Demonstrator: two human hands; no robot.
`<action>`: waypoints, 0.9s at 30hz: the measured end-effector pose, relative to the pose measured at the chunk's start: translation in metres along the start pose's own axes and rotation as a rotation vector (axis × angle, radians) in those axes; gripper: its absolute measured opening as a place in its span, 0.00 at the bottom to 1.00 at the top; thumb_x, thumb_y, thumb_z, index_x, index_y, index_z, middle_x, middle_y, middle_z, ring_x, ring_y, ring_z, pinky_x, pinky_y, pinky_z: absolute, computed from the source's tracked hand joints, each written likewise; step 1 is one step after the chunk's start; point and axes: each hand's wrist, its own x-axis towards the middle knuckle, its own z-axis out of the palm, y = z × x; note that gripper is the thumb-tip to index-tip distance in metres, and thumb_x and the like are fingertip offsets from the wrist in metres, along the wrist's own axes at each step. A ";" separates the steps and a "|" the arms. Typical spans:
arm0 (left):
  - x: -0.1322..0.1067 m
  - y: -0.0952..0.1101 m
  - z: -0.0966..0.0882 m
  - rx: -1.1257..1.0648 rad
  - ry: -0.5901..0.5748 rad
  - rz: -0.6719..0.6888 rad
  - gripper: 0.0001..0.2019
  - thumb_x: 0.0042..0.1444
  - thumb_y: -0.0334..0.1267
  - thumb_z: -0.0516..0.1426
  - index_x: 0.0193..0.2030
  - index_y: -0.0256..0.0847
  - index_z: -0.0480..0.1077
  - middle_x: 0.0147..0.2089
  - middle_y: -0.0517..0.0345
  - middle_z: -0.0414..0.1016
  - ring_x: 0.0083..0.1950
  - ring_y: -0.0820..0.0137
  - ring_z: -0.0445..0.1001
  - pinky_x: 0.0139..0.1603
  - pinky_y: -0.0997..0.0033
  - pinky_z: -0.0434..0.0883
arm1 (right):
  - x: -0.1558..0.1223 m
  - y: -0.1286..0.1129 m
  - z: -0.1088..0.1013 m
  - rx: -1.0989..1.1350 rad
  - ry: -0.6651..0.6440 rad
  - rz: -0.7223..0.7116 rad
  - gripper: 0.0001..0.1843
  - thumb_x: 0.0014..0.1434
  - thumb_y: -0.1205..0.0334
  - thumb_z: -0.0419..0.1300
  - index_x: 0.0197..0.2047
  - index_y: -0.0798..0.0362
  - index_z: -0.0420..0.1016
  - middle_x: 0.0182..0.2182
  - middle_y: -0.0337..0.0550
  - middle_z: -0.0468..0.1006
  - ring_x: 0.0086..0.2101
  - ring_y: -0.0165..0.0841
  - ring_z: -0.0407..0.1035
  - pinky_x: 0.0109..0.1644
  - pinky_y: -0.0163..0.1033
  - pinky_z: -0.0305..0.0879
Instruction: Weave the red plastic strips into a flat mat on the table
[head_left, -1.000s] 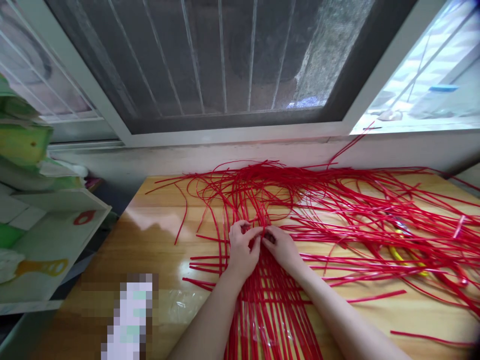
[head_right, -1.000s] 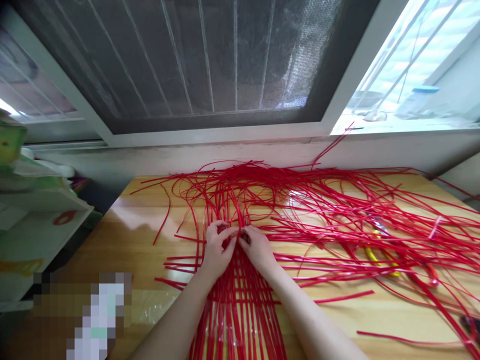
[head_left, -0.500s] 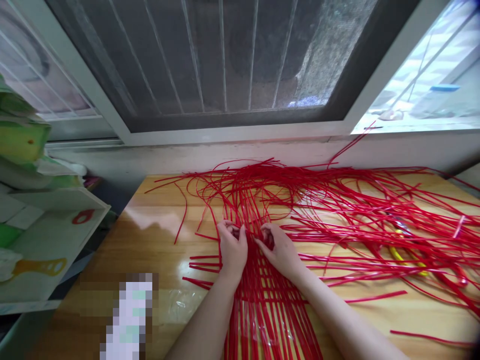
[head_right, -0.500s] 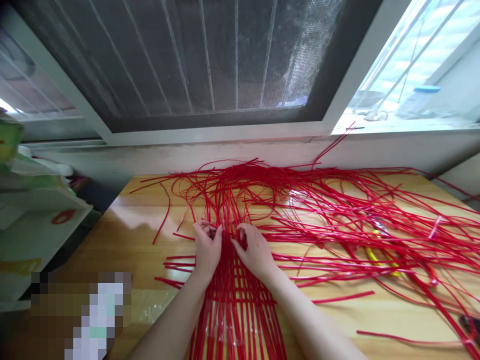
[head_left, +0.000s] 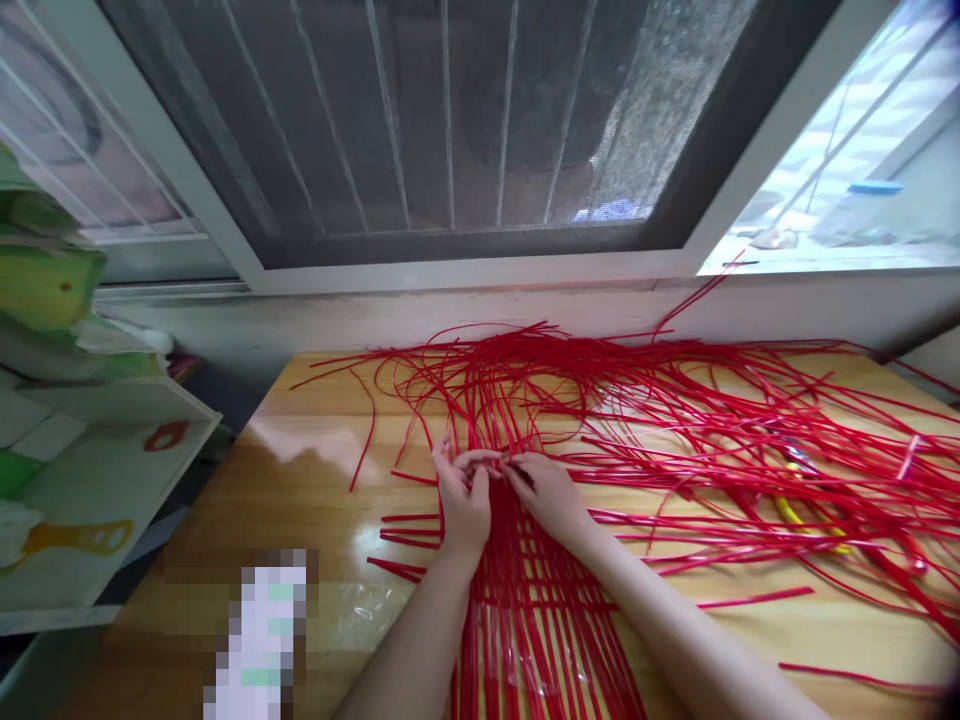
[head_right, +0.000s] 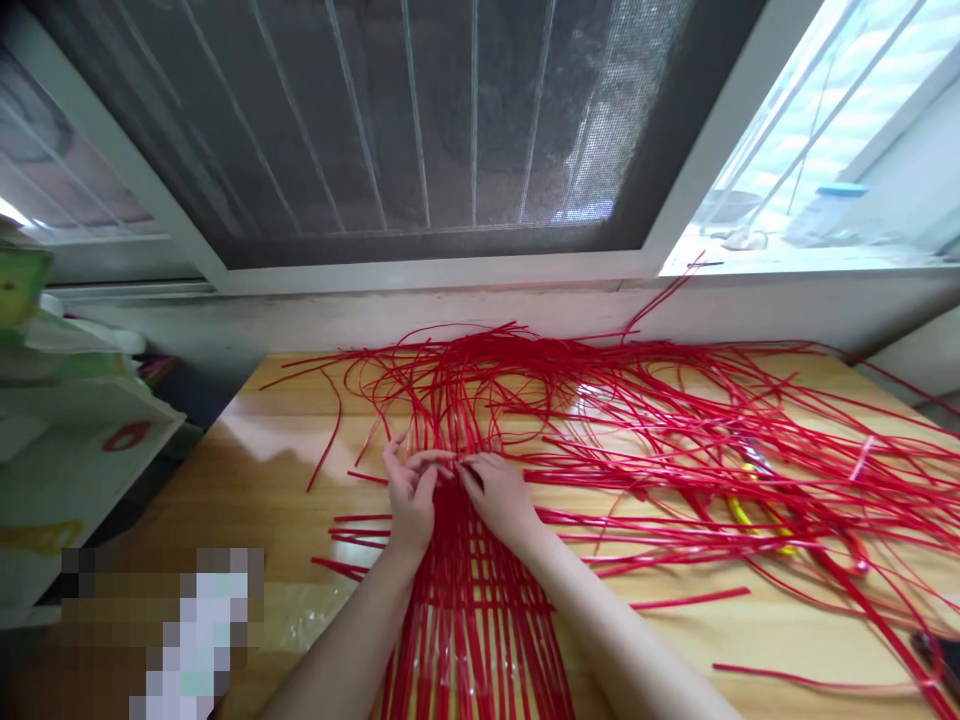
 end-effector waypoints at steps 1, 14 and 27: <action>0.001 -0.002 -0.001 0.041 0.005 0.004 0.22 0.51 0.26 0.46 0.53 0.40 0.45 0.36 0.56 0.70 0.30 0.76 0.70 0.34 0.74 0.68 | 0.000 0.001 0.002 0.018 0.023 0.028 0.13 0.59 0.62 0.48 0.34 0.53 0.73 0.32 0.46 0.76 0.34 0.35 0.68 0.39 0.39 0.63; 0.006 -0.004 0.006 0.863 -0.101 0.023 0.14 0.50 0.34 0.53 0.45 0.37 0.66 0.42 0.51 0.65 0.45 0.66 0.65 0.49 0.65 0.65 | -0.002 0.001 0.004 0.113 0.052 0.134 0.15 0.59 0.60 0.47 0.29 0.54 0.71 0.30 0.46 0.75 0.34 0.36 0.69 0.37 0.39 0.64; 0.009 -0.006 -0.001 0.650 -0.110 0.002 0.03 0.46 0.32 0.55 0.29 0.39 0.65 0.33 0.59 0.63 0.34 0.72 0.65 0.37 0.71 0.65 | 0.003 0.001 0.005 0.102 0.031 0.211 0.15 0.60 0.58 0.46 0.32 0.53 0.72 0.31 0.45 0.77 0.32 0.35 0.70 0.35 0.37 0.62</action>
